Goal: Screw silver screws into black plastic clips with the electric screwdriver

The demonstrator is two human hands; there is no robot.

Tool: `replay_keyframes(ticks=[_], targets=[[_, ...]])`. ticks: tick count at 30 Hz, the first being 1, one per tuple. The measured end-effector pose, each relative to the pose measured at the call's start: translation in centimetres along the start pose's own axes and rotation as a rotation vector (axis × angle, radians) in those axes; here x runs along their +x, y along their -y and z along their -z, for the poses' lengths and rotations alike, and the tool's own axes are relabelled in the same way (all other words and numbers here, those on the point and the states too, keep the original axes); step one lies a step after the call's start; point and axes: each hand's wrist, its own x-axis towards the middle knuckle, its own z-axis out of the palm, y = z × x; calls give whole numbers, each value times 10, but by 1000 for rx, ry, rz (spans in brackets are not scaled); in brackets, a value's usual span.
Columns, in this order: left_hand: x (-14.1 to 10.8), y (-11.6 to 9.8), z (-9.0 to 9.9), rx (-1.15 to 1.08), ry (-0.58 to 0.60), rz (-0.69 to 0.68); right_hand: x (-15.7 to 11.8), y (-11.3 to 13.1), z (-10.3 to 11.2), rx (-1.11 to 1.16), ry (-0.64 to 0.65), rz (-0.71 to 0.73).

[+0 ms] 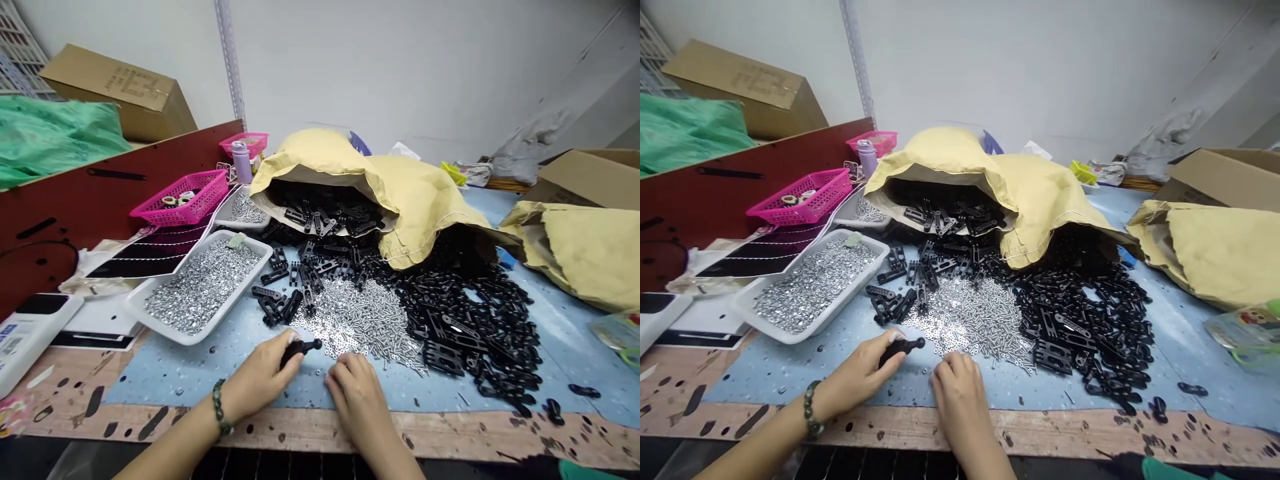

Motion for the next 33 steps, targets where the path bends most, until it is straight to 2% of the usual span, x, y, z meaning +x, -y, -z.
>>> replay_keyframes(ticks=[2,4,9,12,15,19,21,23,26,27,29,31,32,33], targets=[[8,2,-3,4,52,-118,-5,-8,-2,-39,-72,-45],[14,4,-8,62,132,-213,-10,-12,-1,22,-128,-67],[18,11,-12,182,251,-301,-24,-7,-5,165,6,81],[17,14,-12,200,266,-307,-28,-2,-6,154,9,62],[14,12,-15,227,249,-284,-7,3,-4,151,-12,3],[5,5,-14,231,193,-236,62,10,-15,82,-178,-72],[0,4,-7,156,133,-202,94,11,-23,26,-177,-94],[0,5,3,19,18,-91,110,10,-28,18,-167,-107],[16,5,12,-347,-133,197,99,13,-24,143,-267,-116],[25,4,12,-491,-141,269,90,13,-20,201,-281,-82],[46,1,6,-731,-125,329,75,8,-9,278,-229,28],[64,-3,-2,-847,-109,340,70,-13,7,200,-180,25],[70,-4,-6,-867,-105,348,73,-30,17,115,-238,-63],[74,-4,-9,-869,-98,353,79,-51,27,-28,-337,-229]])
